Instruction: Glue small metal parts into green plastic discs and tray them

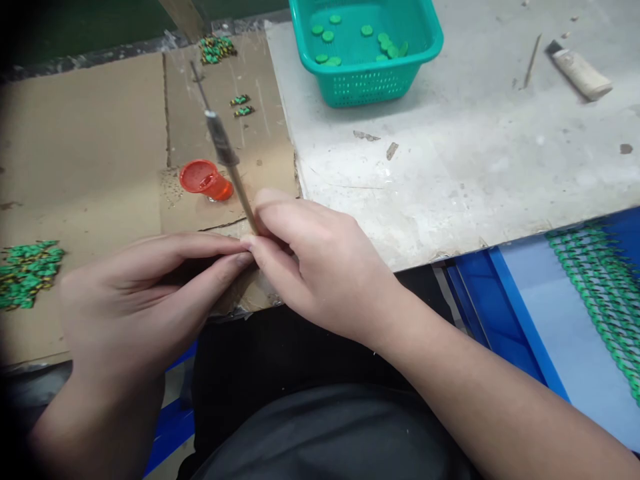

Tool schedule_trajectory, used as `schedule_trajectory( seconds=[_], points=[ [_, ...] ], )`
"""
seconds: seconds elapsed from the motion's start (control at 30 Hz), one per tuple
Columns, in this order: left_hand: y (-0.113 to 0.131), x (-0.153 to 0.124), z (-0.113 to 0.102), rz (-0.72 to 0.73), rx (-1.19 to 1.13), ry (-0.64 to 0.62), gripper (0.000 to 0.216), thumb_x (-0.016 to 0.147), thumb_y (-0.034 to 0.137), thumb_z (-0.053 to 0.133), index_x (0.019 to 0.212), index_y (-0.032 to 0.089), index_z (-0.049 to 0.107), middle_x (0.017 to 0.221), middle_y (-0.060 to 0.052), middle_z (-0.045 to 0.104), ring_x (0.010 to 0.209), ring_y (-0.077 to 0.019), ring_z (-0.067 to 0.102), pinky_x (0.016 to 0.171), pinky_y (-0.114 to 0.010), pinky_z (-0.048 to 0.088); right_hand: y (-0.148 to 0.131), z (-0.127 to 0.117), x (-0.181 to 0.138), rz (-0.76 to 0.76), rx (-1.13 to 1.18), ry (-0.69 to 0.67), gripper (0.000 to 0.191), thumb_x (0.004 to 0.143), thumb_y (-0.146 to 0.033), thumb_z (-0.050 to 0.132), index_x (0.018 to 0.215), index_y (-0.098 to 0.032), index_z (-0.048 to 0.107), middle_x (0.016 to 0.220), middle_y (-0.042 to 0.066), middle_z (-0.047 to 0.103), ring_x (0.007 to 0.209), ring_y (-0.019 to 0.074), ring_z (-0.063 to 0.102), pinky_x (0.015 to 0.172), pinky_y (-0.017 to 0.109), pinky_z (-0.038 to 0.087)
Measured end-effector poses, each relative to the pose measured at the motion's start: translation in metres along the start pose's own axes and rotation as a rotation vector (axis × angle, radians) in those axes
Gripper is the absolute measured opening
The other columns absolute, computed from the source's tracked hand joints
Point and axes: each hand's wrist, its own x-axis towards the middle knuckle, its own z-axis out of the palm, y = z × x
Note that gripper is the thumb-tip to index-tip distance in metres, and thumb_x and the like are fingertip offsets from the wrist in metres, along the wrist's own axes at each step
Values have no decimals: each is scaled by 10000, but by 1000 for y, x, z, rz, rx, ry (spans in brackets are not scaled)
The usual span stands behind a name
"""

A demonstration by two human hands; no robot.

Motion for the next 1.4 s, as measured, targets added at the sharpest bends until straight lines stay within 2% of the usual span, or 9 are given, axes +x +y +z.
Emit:
schedule_trajectory(
  seconds=[0.23,0.57,0.63,0.8,0.93,1.0,1.17,1.3,1.4],
  points=[
    [6,-2,0,-33,22,15,154,1034,295,869,1079,431,927,1112,102,922,988,-196,901,938,-303,752,-1,1,1,-43,41,-37,193,1166,-189,677,988,-263,690,1056,7,827,966,191,799,855,313,645],
    [3,-1,-2,-28,-8,1,136,1028,298,871,1069,413,931,1097,71,924,976,-200,896,953,-324,753,0,4,5,-67,46,-62,223,1172,-200,650,955,-255,644,922,-14,750,854,165,735,803,291,600],
    [4,1,-2,-49,-29,0,125,1011,295,884,1067,394,936,1079,58,925,959,-203,893,936,-317,747,0,3,4,8,93,-31,183,1150,-206,677,975,-257,655,950,-3,780,858,176,761,791,303,628],
    [7,4,-1,-128,-70,1,48,974,340,897,994,338,941,994,17,919,839,-184,859,771,-256,703,-5,-15,-1,357,330,167,151,1121,-265,758,988,-264,685,897,8,822,835,196,842,785,331,722],
    [10,8,-1,-225,-168,-18,81,955,338,864,946,290,928,857,-5,886,677,-156,790,606,-223,632,-3,-33,-5,426,348,174,184,1102,-281,793,949,-258,694,875,13,825,823,195,845,782,327,722],
    [11,9,-1,-258,-226,-31,88,944,334,861,938,269,920,843,-19,884,666,-159,795,580,-214,624,-1,-37,-8,429,355,167,189,1095,-308,808,951,-252,700,882,22,829,828,197,848,782,326,720],
    [11,9,-4,-232,-278,-35,101,945,338,862,942,250,911,914,-63,911,751,-211,863,665,-265,705,4,-36,-10,458,424,163,172,1083,-328,818,967,-236,730,894,36,844,844,194,861,822,328,740],
    [10,8,-7,-150,-280,-10,65,959,283,854,965,272,917,977,-60,923,837,-219,889,754,-290,736,6,-35,-9,484,449,151,239,1064,-410,858,971,-233,727,900,44,845,843,207,866,835,352,752],
    [12,7,-12,-63,-281,1,112,945,230,845,967,298,931,1003,-44,928,905,-215,901,867,-306,749,7,-35,-11,479,457,150,216,1079,-386,846,986,-231,729,910,44,844,854,201,867,834,335,744]
  ],
)
